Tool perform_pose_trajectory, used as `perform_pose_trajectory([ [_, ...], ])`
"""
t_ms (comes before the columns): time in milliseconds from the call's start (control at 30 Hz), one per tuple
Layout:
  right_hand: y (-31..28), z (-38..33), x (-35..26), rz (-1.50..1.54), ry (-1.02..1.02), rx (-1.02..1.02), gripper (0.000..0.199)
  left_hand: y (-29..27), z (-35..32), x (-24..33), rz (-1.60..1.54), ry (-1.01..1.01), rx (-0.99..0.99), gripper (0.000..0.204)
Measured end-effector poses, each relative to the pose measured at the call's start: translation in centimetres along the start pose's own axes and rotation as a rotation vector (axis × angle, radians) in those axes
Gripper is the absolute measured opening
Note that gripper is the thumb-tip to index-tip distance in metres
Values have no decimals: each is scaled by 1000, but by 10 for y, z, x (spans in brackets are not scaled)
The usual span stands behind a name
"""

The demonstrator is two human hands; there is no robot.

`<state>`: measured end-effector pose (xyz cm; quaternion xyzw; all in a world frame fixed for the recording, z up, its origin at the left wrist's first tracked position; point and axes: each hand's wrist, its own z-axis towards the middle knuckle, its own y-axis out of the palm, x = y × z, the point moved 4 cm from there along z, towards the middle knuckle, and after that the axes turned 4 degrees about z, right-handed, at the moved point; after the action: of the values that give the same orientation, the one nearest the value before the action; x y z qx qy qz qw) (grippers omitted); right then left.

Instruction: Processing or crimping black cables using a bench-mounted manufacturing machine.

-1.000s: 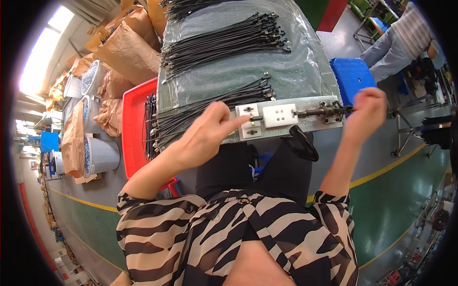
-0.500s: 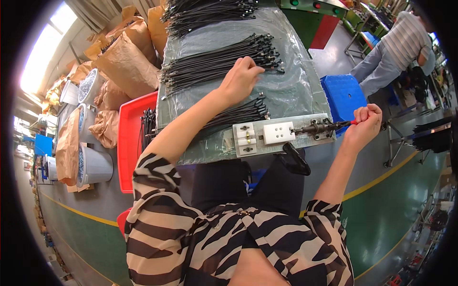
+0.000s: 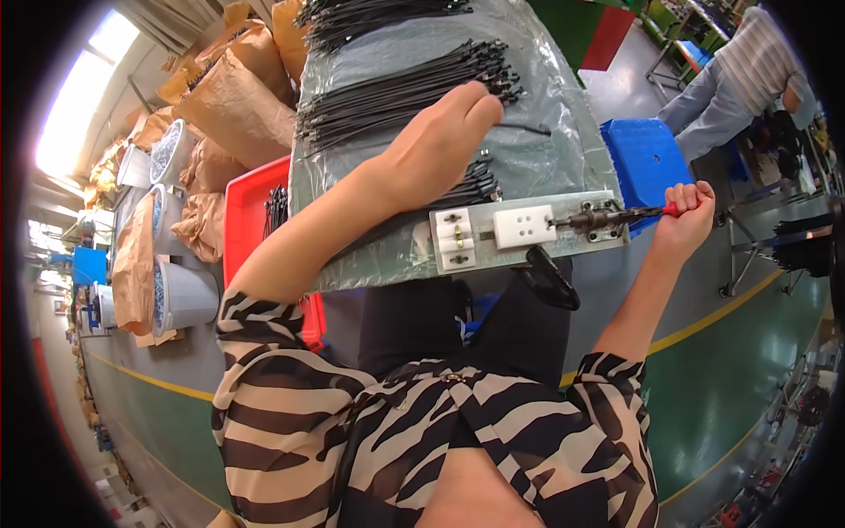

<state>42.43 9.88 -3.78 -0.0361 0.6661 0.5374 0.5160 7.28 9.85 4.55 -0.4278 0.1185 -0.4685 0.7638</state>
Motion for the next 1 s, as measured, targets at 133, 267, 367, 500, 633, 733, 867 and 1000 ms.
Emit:
perform_pose_trajectory([
  [133,-39,16,28,198,145,84,12,-15,-61,29,-28,-72,-182,50],
  [267,-42,13,45,248,160,110,12,-1,-126,34,-111,-279,-320,57],
  [367,-33,4,34,212,105,90,11,7,-142,34,-154,-297,-297,61],
  [500,-7,-22,20,44,-12,54,12,4,-149,38,-107,-269,-309,63],
  [633,17,-47,7,-142,-190,-66,13,5,-151,42,-63,-223,-301,62],
  [733,19,-52,11,-147,-200,-69,13,2,-148,46,-45,-204,-306,62],
  [867,12,-53,11,-155,-205,-87,12,7,-146,50,-20,-215,-378,62],
  [1000,15,-55,8,-174,-198,-96,12,6,-159,42,-92,-185,-346,62],
])
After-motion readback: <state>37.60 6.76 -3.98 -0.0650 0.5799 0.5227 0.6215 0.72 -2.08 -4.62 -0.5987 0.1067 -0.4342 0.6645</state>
